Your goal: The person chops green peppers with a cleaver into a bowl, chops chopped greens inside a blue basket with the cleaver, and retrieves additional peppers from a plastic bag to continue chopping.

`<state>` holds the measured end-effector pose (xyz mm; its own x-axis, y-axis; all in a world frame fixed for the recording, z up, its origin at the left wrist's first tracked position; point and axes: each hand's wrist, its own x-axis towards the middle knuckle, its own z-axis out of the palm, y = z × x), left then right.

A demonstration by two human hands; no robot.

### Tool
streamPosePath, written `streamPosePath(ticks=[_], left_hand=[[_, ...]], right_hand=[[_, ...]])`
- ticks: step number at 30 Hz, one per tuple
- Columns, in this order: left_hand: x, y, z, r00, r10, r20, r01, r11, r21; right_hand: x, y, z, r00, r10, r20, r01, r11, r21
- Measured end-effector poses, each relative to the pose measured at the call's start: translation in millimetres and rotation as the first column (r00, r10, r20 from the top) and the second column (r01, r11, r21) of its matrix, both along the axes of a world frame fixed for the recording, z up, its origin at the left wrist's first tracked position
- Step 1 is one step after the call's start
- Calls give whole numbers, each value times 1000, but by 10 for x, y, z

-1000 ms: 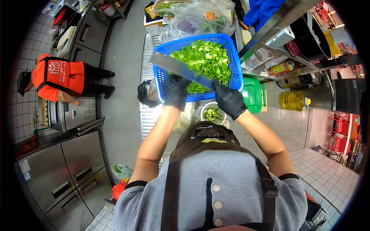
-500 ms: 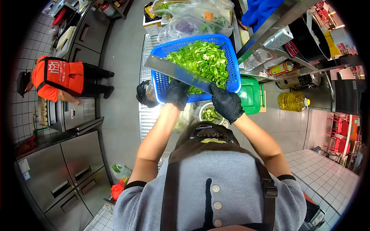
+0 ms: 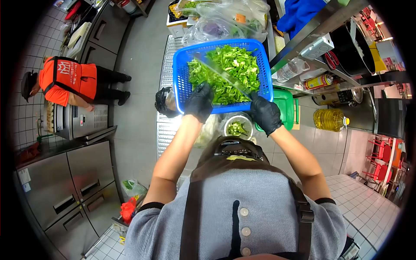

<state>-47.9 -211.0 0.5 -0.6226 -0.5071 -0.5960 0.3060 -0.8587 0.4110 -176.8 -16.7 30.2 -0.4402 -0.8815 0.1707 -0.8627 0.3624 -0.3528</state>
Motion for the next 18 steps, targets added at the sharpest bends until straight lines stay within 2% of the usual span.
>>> streamPosePath(ticks=[4, 6, 9, 11, 13, 14, 15, 16, 17, 18], left_hand=[[-171, 62, -21, 992, 52, -111, -35, 988, 151], [-181, 67, -53, 979, 112, -170, -69, 969, 238], [-165, 84, -2, 969, 66, -238, -26, 985, 168], [-151, 96, 114, 972, 46, -230, -22, 994, 109], [-82, 134, 333, 984, 49, -173, -43, 998, 42], [-42, 133, 348, 994, 18, -108, -22, 999, -38], [2, 112, 361, 999, -8, -42, 3, 993, -121], [15, 60, 369, 999, -31, 22, 35, 978, -206], [-2, -18, 246, 998, -50, 25, 55, 965, -257], [-40, -133, 65, 973, -128, 193, 204, 866, -456]], right_hand=[[229, -116, 296, 986, 70, -151, -86, 991, -103], [280, -168, 336, 985, 60, -163, -81, 988, -128], [277, -191, 324, 973, 70, -219, -108, 980, -168], [263, -190, 324, 971, 84, -224, -122, 980, -159], [184, -99, 124, 989, 75, -127, -82, 995, -56], [108, -58, 20, 994, 66, -84, -66, 998, -6], [51, -23, -13, 998, 7, 60, -7, 1000, -3], [-28, 28, -81, 992, -80, 99, 64, 986, 151], [-70, 76, -131, 988, -110, 113, 95, 987, 127], [-73, 110, -150, 982, -139, 127, 127, 987, 102]])
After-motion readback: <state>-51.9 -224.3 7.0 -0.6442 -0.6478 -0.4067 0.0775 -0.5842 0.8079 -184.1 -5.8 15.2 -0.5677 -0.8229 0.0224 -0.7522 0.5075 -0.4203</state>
